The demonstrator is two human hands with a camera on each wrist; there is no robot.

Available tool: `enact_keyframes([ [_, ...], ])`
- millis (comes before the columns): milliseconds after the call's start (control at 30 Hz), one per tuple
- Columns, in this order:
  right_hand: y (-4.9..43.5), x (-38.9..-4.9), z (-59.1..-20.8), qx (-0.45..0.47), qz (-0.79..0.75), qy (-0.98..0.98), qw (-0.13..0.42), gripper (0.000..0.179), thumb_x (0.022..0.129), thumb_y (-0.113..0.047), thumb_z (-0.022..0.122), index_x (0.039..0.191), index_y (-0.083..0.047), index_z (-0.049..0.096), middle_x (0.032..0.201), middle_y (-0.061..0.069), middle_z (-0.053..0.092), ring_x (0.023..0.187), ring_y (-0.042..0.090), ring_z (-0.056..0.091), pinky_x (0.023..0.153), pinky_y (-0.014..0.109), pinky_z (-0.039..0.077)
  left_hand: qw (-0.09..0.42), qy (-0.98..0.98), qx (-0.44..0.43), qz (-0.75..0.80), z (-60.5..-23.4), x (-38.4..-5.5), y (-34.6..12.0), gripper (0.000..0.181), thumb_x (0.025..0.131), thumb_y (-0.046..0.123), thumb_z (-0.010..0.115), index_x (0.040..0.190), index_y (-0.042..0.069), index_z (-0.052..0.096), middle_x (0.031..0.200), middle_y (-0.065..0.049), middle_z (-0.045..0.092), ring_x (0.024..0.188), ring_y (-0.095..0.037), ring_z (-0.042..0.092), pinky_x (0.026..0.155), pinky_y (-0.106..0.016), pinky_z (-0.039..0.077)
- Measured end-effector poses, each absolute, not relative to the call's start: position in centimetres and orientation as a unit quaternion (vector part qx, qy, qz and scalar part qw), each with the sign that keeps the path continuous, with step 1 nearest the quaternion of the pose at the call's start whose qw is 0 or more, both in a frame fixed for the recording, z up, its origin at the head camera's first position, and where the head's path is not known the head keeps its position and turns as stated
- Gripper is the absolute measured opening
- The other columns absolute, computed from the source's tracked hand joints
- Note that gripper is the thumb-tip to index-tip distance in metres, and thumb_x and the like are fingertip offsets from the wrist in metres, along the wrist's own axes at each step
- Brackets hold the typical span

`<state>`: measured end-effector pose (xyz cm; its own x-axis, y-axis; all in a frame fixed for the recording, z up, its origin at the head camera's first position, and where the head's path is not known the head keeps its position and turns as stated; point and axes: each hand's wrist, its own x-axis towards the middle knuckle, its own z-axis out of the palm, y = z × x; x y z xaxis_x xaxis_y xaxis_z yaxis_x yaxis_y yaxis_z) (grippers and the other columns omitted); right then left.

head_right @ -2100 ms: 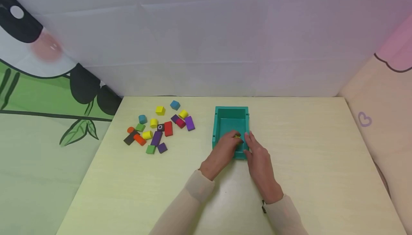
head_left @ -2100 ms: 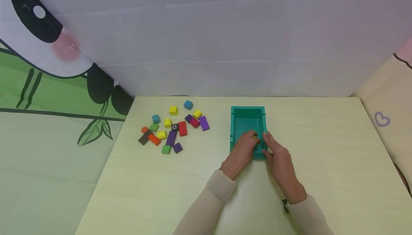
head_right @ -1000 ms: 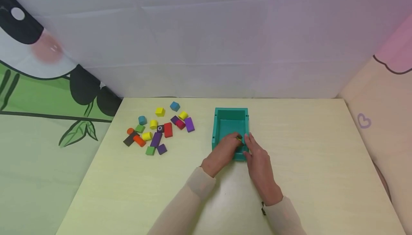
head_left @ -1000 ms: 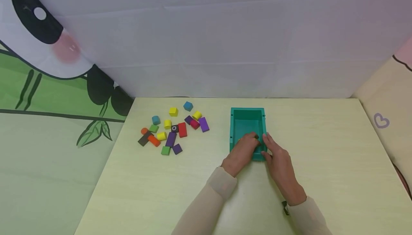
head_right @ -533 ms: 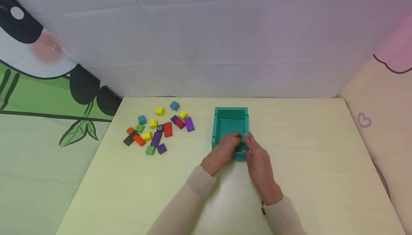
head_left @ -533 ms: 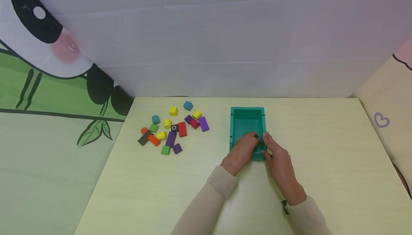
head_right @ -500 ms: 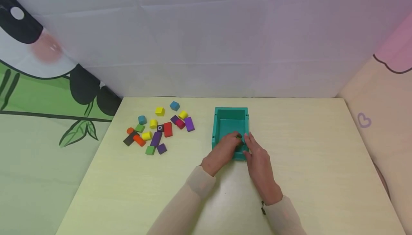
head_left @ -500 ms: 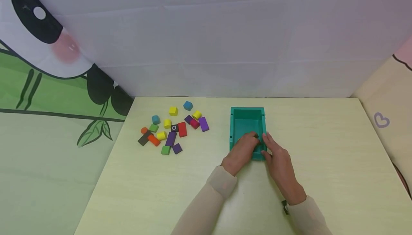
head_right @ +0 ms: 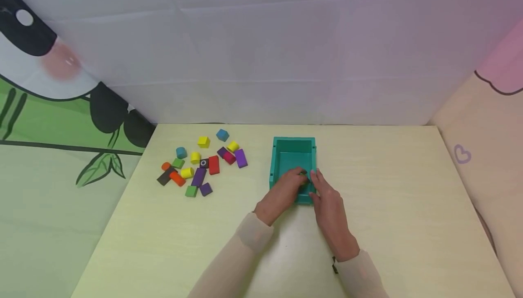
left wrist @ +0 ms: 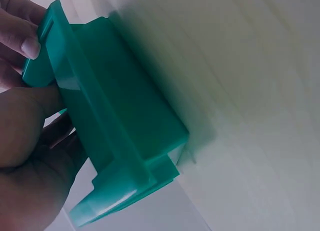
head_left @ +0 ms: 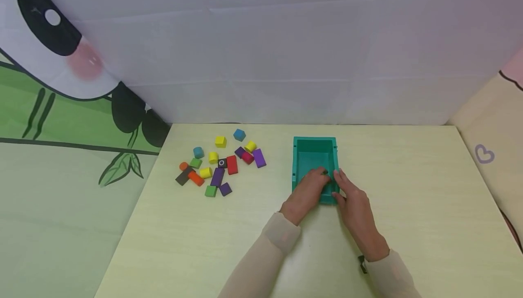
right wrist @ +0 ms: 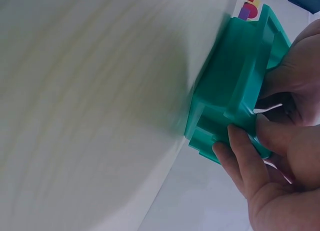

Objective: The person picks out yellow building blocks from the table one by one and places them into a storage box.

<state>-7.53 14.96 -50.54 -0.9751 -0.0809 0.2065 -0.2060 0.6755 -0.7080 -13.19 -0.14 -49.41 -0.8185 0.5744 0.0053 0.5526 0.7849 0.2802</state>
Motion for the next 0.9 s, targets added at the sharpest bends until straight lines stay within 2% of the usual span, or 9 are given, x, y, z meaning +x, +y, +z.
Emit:
enact_keyframes([
  [200, 15.0, -7.5, -50.4, 0.078, 0.396, -0.912, 0.078, 0.065, 0.09, 0.009, 0.077, 0.149, 0.007, 0.051, 0.155, 0.025, 0.05, 0.133, 0.047, 0.056, 0.102, 0.06, 0.053, 0.033, 0.944, 0.29, 0.157, -48.5, -12.6, -0.7, 0.027, 0.105, 0.006, 0.063, 0.13, 0.012, 0.073, 0.138, -0.006, 0.066, 0.129, -0.022, 0.062, 0.114, -0.025, 0.048],
  [333, 15.0, -7.6, -50.5, 0.075, 0.396, -0.912, 0.068, 0.066, 0.09, 0.009, 0.076, 0.151, 0.007, 0.049, 0.156, 0.024, 0.048, 0.135, 0.047, 0.054, 0.103, 0.059, 0.052, 0.015, 0.943, 0.285, 0.169, -47.6, -12.5, -1.1, 0.029, 0.105, 0.005, 0.064, 0.132, 0.011, 0.073, 0.141, -0.006, 0.065, 0.136, -0.022, 0.059, 0.117, -0.025, 0.044],
  [633, 15.0, -7.5, -50.4, 0.071, 0.399, -0.912, 0.061, 0.067, 0.091, 0.009, 0.076, 0.152, 0.007, 0.048, 0.157, 0.024, 0.047, 0.137, 0.047, 0.052, 0.106, 0.06, 0.05, -0.049, 0.934, 0.29, 0.201, -46.3, -13.1, -2.9, 0.026, 0.101, 0.004, 0.071, 0.126, 0.009, 0.076, 0.137, -0.007, 0.067, 0.134, -0.022, 0.06, 0.115, -0.026, 0.046],
  [900, 14.9, -7.5, -50.4, 0.071, 0.398, -0.913, 0.054, 0.069, 0.092, 0.008, 0.075, 0.154, 0.005, 0.046, 0.159, 0.023, 0.045, 0.14, 0.047, 0.048, 0.107, 0.058, 0.049, -0.09, 0.923, 0.263, 0.266, -46.5, -14.1, -5.4, 0.021, 0.101, 0.003, 0.07, 0.121, 0.005, 0.077, 0.134, -0.01, 0.068, 0.13, -0.026, 0.061, 0.116, -0.031, 0.048],
])
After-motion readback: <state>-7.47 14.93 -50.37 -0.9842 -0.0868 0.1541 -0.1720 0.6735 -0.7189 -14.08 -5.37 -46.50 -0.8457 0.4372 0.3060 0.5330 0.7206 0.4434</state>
